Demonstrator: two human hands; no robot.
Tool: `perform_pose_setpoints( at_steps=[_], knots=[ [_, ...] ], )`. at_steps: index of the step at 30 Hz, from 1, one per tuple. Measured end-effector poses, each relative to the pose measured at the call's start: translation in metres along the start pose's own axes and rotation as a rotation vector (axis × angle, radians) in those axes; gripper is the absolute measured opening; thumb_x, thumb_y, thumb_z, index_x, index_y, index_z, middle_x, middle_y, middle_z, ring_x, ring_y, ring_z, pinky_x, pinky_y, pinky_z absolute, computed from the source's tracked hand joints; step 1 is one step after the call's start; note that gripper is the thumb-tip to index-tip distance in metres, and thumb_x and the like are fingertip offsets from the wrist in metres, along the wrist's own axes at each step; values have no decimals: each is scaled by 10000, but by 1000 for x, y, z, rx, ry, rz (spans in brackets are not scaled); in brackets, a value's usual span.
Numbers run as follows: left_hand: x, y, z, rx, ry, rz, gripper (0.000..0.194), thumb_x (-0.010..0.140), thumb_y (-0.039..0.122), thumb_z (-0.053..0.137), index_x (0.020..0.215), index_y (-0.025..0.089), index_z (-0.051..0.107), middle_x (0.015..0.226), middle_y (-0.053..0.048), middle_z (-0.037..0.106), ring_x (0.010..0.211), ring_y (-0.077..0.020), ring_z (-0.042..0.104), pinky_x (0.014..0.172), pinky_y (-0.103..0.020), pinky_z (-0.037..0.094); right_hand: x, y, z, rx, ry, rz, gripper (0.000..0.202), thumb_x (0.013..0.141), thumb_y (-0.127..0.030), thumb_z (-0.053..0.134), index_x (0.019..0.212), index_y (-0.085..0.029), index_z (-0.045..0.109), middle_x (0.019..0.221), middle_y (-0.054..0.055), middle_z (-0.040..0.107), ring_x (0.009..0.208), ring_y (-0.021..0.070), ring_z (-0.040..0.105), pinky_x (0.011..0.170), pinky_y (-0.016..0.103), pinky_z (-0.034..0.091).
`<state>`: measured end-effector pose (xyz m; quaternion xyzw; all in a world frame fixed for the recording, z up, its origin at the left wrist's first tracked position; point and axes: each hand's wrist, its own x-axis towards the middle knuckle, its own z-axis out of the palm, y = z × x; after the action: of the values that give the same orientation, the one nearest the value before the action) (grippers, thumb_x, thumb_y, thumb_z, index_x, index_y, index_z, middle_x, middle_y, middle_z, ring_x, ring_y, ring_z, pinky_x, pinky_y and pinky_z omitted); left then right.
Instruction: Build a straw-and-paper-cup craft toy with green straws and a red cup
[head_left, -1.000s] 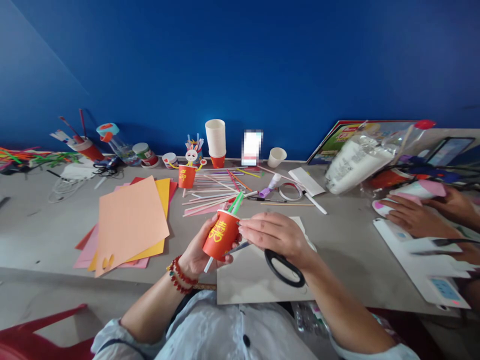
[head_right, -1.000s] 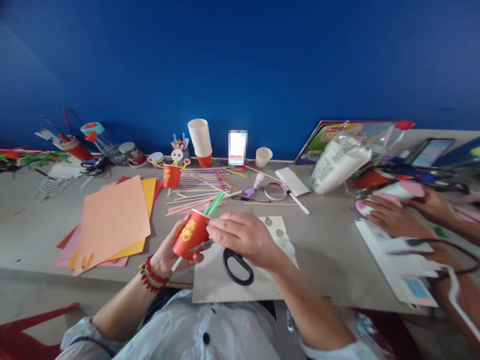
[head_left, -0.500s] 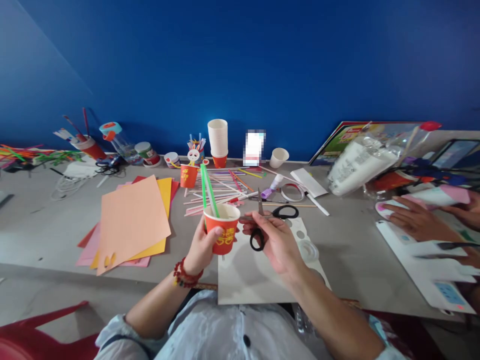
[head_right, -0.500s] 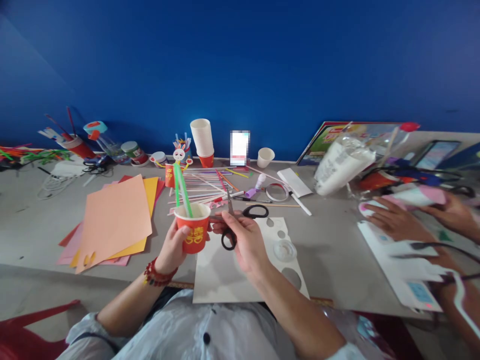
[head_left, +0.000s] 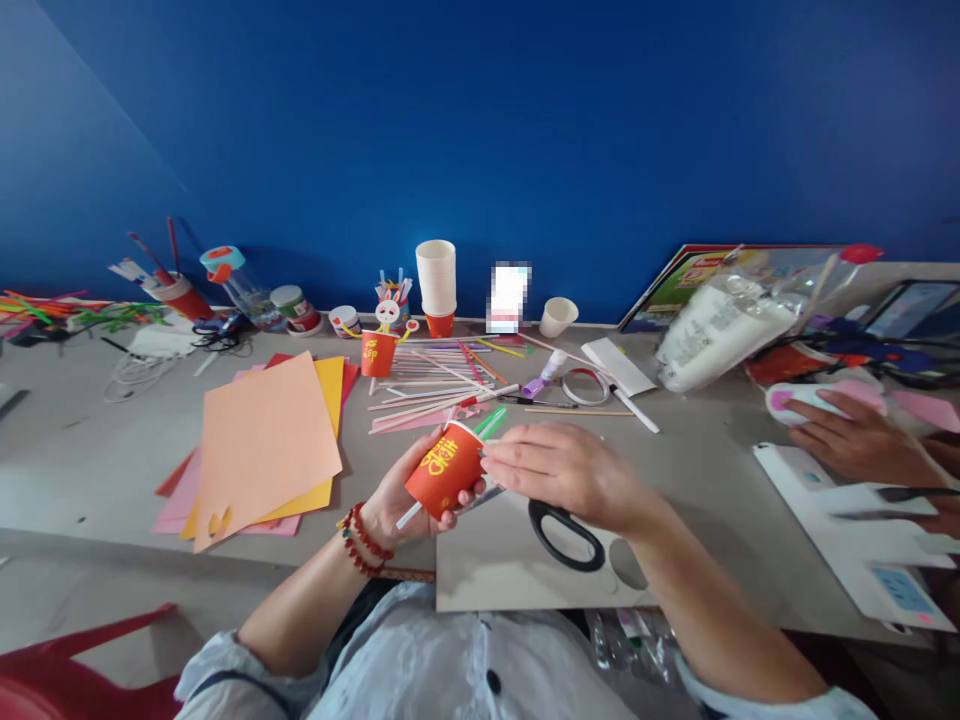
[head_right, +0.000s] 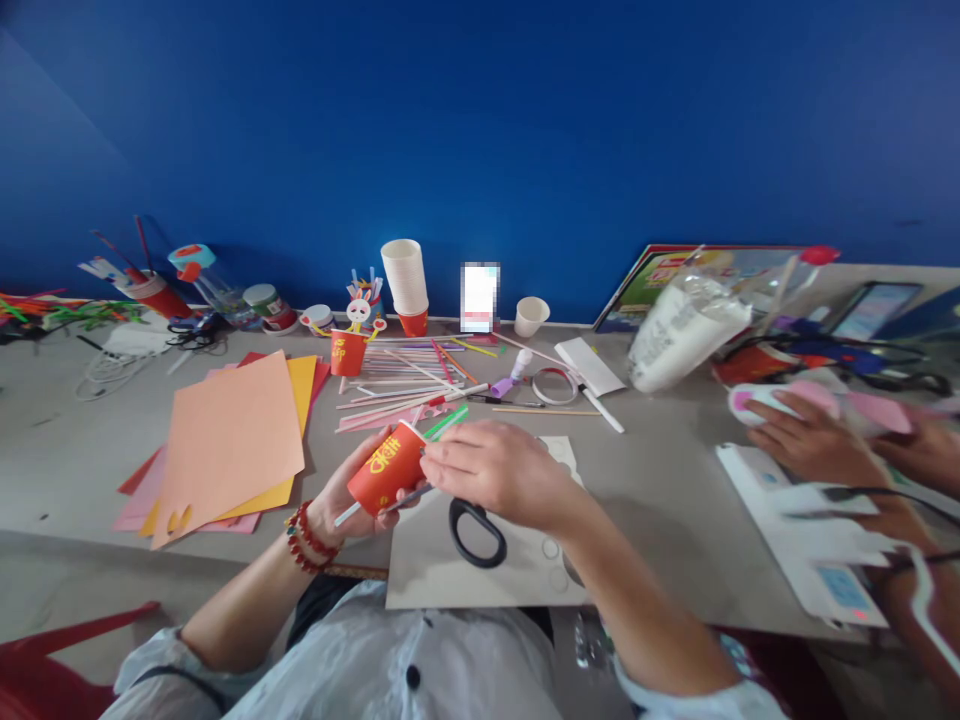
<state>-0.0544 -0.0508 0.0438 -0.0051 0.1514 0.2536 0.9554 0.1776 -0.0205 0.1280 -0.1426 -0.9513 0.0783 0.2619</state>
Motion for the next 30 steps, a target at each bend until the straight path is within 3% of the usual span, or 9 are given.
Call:
perform_pose_setpoints(
  at_steps=[4,8,12,15,17,19,22,24,30],
  knots=[
    [-2,-2,1,118,27,100,548,888,587,543,1040,71,646,894,-162,714,681,-193,697,493,-238,538,-3,1,7,73,68,17,222,984,-186,529,1081,-225,725,1028,61,774,974,205,703,822,347,582],
    [-3,-10,9,419,162,489,482,883,529,573,1032,78,660,881,-157,720,689,-213,694,504,-265,550,-5,-4,25,300,322,144,203,962,-217,569,1092,-236,723,1013,72,774,925,207,714,824,355,577],
    [-2,-20,11,685,292,899,422,809,436,706,1090,135,612,906,-123,724,738,-248,707,588,-330,578,-1,-16,46,660,568,635,176,926,-320,624,963,-228,769,868,57,775,775,209,724,707,334,591],
    [1,-23,5,773,400,1066,561,691,290,836,1171,193,562,958,-90,732,800,-245,715,683,-337,581,4,-20,57,1029,666,980,260,846,-429,706,870,-182,784,775,64,767,662,192,714,618,299,586],
    [3,-22,3,721,391,1053,569,690,310,838,1175,188,568,973,-97,732,802,-241,714,679,-325,579,6,-19,61,1162,693,1059,285,809,-452,737,842,-174,788,722,59,759,638,187,710,612,294,585],
    [5,-19,4,586,299,897,487,773,458,743,1112,133,614,927,-127,727,751,-231,703,598,-298,570,5,-19,61,1126,674,1021,258,822,-435,731,868,-189,792,736,52,763,680,194,720,642,298,587],
    [6,-14,7,349,146,563,560,832,601,603,1015,76,671,854,-146,712,664,-193,673,488,-248,541,1,-21,56,864,588,813,178,889,-350,672,947,-225,785,862,45,776,789,208,730,711,309,585],
    [7,-11,7,239,86,436,564,827,607,605,1010,80,685,852,-137,708,644,-172,664,464,-225,533,-2,-21,51,664,538,664,154,916,-271,638,985,-246,773,925,35,777,842,211,728,770,323,581],
    [8,-14,6,262,60,481,574,845,608,584,1082,94,677,841,-128,717,667,-186,672,492,-250,558,-3,-20,39,369,497,358,254,908,-114,595,1064,-252,740,1033,44,772,954,206,715,863,341,562]
  ],
)
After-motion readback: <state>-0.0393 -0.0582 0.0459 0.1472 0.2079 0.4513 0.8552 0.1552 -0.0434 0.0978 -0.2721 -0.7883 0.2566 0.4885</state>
